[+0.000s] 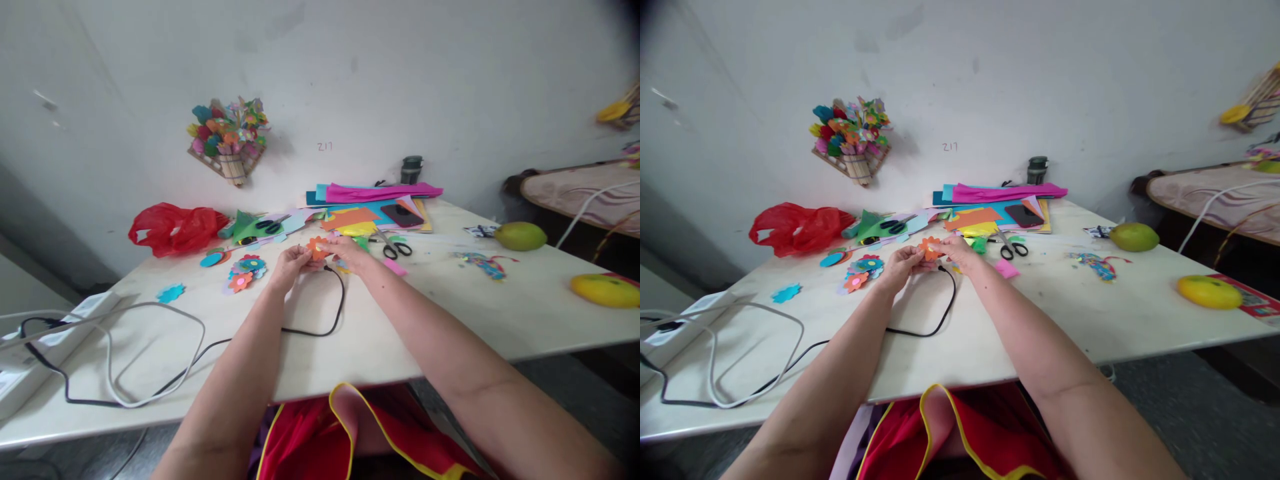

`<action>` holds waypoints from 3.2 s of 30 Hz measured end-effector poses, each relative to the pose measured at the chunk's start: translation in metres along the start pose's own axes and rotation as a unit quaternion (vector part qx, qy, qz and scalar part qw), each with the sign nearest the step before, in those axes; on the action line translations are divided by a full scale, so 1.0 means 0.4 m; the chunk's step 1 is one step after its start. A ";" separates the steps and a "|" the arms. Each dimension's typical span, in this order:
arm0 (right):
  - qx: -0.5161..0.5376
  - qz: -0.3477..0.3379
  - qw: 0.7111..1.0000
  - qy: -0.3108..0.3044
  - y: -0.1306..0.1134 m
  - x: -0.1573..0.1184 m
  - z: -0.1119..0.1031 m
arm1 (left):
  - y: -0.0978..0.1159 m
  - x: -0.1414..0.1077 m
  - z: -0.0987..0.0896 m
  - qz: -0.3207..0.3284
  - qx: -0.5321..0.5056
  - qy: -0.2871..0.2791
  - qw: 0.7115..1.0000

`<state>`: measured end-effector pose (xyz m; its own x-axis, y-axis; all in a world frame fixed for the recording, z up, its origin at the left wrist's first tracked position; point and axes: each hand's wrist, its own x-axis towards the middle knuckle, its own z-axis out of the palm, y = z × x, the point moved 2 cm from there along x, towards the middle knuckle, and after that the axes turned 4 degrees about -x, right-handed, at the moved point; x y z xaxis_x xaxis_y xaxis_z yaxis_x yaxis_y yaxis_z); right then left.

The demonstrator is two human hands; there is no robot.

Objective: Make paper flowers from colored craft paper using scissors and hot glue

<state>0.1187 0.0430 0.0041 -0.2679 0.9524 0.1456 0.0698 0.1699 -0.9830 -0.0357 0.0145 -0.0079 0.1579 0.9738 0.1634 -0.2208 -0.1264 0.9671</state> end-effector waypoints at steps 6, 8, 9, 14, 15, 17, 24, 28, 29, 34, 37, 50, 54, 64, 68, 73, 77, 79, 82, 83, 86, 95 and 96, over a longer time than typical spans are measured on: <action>-0.007 -0.008 1.000 0.024 0.010 0.008 0.009 | 0.003 -0.005 0.009 -0.002 0.013 -0.012 1.000; -0.003 -0.011 1.000 0.025 0.011 0.008 0.011 | 0.003 -0.005 0.010 -0.002 0.015 -0.009 1.000; -0.001 -0.011 1.000 0.024 0.010 0.008 0.012 | 0.003 -0.005 0.011 -0.002 0.016 -0.008 1.000; 0.000 0.003 1.000 0.021 0.006 0.004 0.015 | 0.003 -0.006 0.012 -0.006 0.020 -0.010 1.000; 0.002 0.009 1.000 0.017 0.005 0.002 0.014 | 0.004 -0.006 0.012 -0.005 0.019 -0.011 1.000; 0.013 0.020 1.000 0.004 0.001 -0.001 0.012 | 0.003 -0.005 0.009 -0.004 0.015 -0.008 1.000; 0.029 0.020 0.999 0.005 -0.001 -0.003 0.006 | 0.000 -0.001 0.000 0.004 0.001 0.000 1.000; 0.021 0.001 0.999 0.028 0.009 0.005 0.007 | 0.001 -0.003 0.000 -0.001 0.006 -0.003 1.000; 0.020 -0.003 0.999 0.031 0.010 0.007 0.008 | 0.001 -0.004 0.001 -0.003 0.008 -0.004 1.000; 0.022 -0.003 1.000 0.021 0.005 0.002 0.017 | -0.001 -0.003 0.001 0.002 0.014 -0.005 1.000; 0.028 0.001 1.000 0.013 -0.001 -0.005 0.026 | -0.004 -0.001 -0.001 0.000 0.013 0.007 1.000; 0.073 0.031 0.997 -0.005 -0.011 -0.020 0.043 | -0.005 -0.001 0.001 0.013 0.000 0.028 1.000; 0.070 0.028 0.997 -0.005 -0.006 -0.015 0.041 | -0.002 -0.003 0.002 0.014 -0.009 0.019 1.000; 0.062 0.027 0.998 -0.018 -0.007 -0.014 0.039 | -0.010 0.004 -0.008 0.013 -0.009 0.046 0.999; 0.054 0.018 0.998 -0.008 -0.005 -0.009 0.034 | -0.010 0.005 -0.011 0.008 -0.005 0.044 0.999; 0.049 0.013 0.999 -0.018 -0.005 -0.010 0.027 | -0.009 0.006 -0.011 0.009 0.007 0.058 0.998; 0.044 0.011 0.999 -0.020 -0.001 -0.008 0.032 | -0.006 0.001 -0.005 0.017 0.019 0.073 0.997; 0.036 0.002 0.999 -0.012 0.006 -0.003 0.032 | -0.003 -0.003 0.001 0.017 0.029 0.064 0.997; 0.019 -0.014 1.000 -0.017 0.017 0.007 0.028 | 0.002 -0.008 0.008 0.021 0.045 0.051 0.997; 0.013 -0.018 1.000 -0.021 0.020 0.009 0.026 | 0.004 -0.009 0.010 0.024 0.052 0.051 0.997; 0.000 -0.018 0.999 -0.039 0.023 0.011 0.022 | 0.008 -0.009 0.011 0.036 0.065 0.062 0.995; -0.020 -0.025 0.998 -0.048 0.002 -0.002 0.022 | 0.010 -0.006 0.012 0.037 0.062 0.069 0.995; -0.023 -0.024 0.998 -0.049 0.001 -0.002 0.022 | 0.010 -0.006 0.013 0.039 0.062 0.070 0.995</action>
<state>0.1105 0.0399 0.0025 -0.3652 0.9136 0.1786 0.0988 0.2288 -0.9684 -0.0321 0.0106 -0.0033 0.0077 0.9760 0.2176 -0.1059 -0.2156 0.9707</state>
